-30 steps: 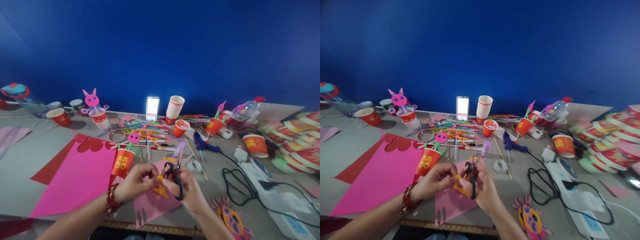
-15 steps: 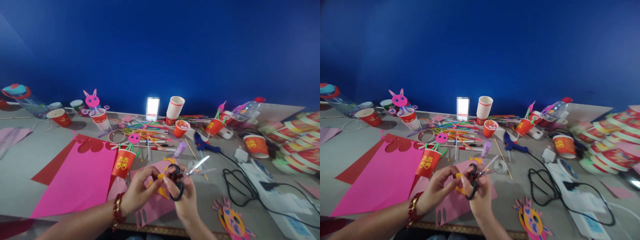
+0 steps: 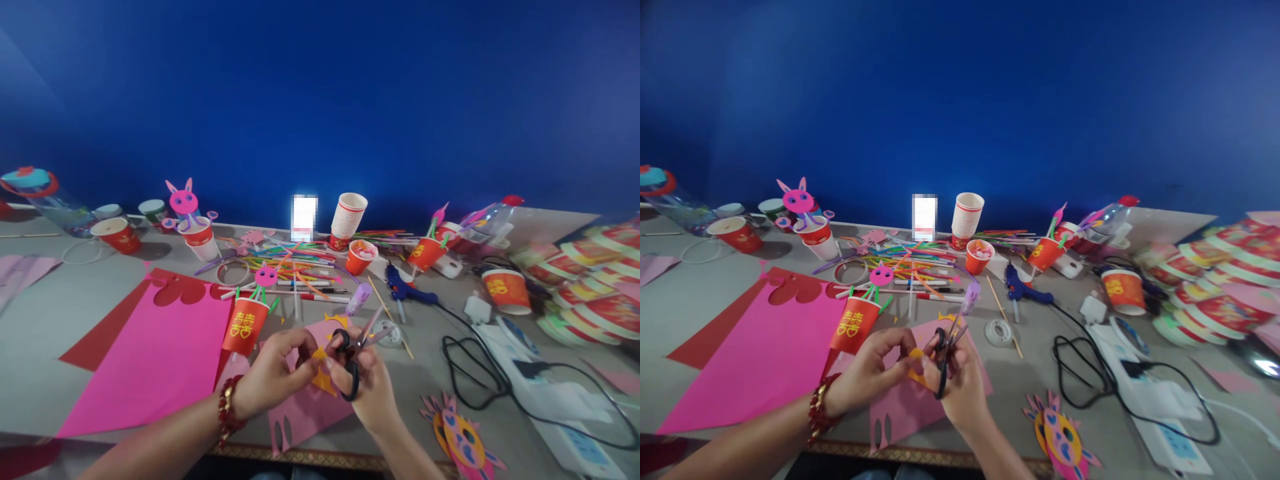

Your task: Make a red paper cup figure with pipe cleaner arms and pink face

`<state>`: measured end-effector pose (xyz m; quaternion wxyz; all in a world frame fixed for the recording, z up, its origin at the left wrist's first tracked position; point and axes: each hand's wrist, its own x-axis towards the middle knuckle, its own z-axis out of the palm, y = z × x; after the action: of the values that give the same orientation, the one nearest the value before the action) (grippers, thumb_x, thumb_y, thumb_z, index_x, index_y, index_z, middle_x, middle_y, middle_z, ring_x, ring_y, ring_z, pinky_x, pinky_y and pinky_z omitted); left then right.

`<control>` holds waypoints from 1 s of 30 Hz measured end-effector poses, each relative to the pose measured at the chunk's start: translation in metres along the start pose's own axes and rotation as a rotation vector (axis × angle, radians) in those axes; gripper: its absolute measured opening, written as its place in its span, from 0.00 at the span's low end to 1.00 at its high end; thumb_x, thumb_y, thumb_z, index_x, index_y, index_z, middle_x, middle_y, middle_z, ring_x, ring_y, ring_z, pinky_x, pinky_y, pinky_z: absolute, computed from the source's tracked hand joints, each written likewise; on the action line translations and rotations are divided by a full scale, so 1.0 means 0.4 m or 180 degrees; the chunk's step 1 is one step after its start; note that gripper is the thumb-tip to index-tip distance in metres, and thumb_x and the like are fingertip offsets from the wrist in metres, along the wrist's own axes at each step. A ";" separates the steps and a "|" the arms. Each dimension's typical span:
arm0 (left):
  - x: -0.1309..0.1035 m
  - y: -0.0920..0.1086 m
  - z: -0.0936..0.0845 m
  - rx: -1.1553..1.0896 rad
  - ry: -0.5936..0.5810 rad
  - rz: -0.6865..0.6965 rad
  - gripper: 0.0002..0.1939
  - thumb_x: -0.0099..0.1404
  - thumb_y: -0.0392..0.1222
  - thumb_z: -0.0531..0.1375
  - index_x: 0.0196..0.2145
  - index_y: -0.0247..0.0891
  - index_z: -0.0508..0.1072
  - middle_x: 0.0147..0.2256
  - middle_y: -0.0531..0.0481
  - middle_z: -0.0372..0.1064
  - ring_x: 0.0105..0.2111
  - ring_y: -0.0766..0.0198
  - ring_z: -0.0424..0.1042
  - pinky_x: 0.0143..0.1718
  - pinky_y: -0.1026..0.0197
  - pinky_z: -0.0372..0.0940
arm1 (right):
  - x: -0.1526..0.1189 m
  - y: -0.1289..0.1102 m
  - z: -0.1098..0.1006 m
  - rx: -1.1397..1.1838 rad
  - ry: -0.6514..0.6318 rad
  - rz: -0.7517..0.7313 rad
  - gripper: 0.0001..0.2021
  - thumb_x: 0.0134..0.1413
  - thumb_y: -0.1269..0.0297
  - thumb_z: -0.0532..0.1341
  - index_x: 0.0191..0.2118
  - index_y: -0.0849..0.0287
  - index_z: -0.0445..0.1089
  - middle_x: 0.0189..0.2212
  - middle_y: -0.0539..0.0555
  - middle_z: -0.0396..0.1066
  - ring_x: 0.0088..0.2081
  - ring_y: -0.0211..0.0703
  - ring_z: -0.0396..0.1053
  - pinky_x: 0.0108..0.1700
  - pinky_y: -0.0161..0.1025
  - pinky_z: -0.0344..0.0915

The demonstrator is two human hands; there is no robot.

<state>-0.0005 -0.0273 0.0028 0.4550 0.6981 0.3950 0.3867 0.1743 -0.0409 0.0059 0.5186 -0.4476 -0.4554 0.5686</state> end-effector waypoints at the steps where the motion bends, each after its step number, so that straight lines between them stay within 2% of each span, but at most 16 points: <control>1: -0.001 -0.001 0.001 -0.0059 0.0052 -0.0003 0.06 0.64 0.34 0.59 0.28 0.38 0.67 0.27 0.51 0.69 0.28 0.65 0.67 0.32 0.65 0.61 | -0.002 0.005 0.002 0.0051 0.0026 -0.0013 0.17 0.37 0.64 0.76 0.32 0.55 0.70 0.28 0.49 0.70 0.30 0.44 0.70 0.36 0.40 0.71; 7: -0.009 -0.007 0.015 -0.0398 0.0391 0.0056 0.07 0.67 0.38 0.59 0.30 0.38 0.67 0.29 0.52 0.66 0.30 0.65 0.65 0.34 0.64 0.62 | -0.017 0.031 0.023 0.0297 0.0237 -0.0174 0.17 0.39 0.64 0.75 0.34 0.55 0.69 0.29 0.48 0.69 0.30 0.41 0.67 0.33 0.36 0.68; 12: -0.007 -0.010 0.028 -0.1082 0.0421 -0.0207 0.09 0.67 0.45 0.61 0.33 0.37 0.68 0.30 0.52 0.67 0.30 0.65 0.67 0.34 0.64 0.63 | -0.015 0.032 0.037 0.0261 0.0369 -0.0252 0.17 0.41 0.60 0.75 0.34 0.55 0.68 0.30 0.49 0.70 0.31 0.42 0.68 0.35 0.38 0.69; 15: -0.001 -0.010 0.024 -0.1695 0.0273 -0.0492 0.13 0.65 0.48 0.63 0.32 0.38 0.67 0.28 0.53 0.68 0.26 0.66 0.69 0.30 0.64 0.63 | -0.006 0.022 0.030 0.0059 0.0216 -0.0075 0.18 0.40 0.57 0.75 0.33 0.55 0.68 0.29 0.49 0.69 0.30 0.42 0.67 0.32 0.37 0.68; 18: 0.005 -0.007 0.013 -0.2038 0.0243 -0.0649 0.14 0.63 0.49 0.66 0.32 0.37 0.68 0.26 0.54 0.68 0.24 0.68 0.68 0.28 0.66 0.62 | -0.006 0.005 0.005 -0.0146 -0.0056 0.0171 0.19 0.41 0.55 0.75 0.34 0.56 0.67 0.29 0.49 0.68 0.30 0.41 0.67 0.34 0.36 0.67; 21: 0.011 -0.002 0.003 -0.2176 0.0306 -0.0609 0.13 0.62 0.47 0.66 0.31 0.37 0.69 0.26 0.54 0.67 0.26 0.69 0.66 0.30 0.66 0.62 | -0.019 -0.005 -0.027 -0.0383 -0.0567 0.0451 0.20 0.44 0.51 0.73 0.31 0.57 0.65 0.26 0.46 0.64 0.27 0.37 0.63 0.31 0.33 0.64; 24: 0.015 0.005 -0.003 -0.2263 0.0303 -0.0468 0.11 0.62 0.45 0.67 0.31 0.37 0.70 0.30 0.52 0.67 0.31 0.66 0.67 0.35 0.64 0.62 | -0.037 0.002 -0.051 -0.0704 -0.0986 0.0701 0.24 0.44 0.45 0.71 0.28 0.57 0.60 0.22 0.44 0.57 0.23 0.34 0.57 0.25 0.32 0.57; 27: 0.019 0.013 -0.004 -0.2263 0.0251 -0.0343 0.10 0.61 0.44 0.67 0.31 0.36 0.71 0.33 0.51 0.67 0.35 0.65 0.66 0.38 0.64 0.62 | -0.048 0.017 -0.060 -0.0896 -0.1116 0.0779 0.25 0.46 0.41 0.68 0.29 0.56 0.59 0.23 0.44 0.56 0.24 0.35 0.57 0.25 0.33 0.58; 30: 0.020 0.016 -0.004 -0.2214 0.0230 -0.0308 0.09 0.62 0.43 0.66 0.31 0.37 0.71 0.32 0.51 0.66 0.34 0.65 0.66 0.38 0.64 0.61 | -0.048 0.028 -0.058 -0.0863 -0.1148 0.0804 0.26 0.45 0.40 0.68 0.29 0.56 0.58 0.23 0.44 0.55 0.24 0.35 0.57 0.26 0.33 0.60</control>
<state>0.0024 -0.0214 0.0108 0.6692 0.4677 0.2881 0.5005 0.1961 -0.0595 -0.0085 0.2891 -0.4577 -0.5531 0.6332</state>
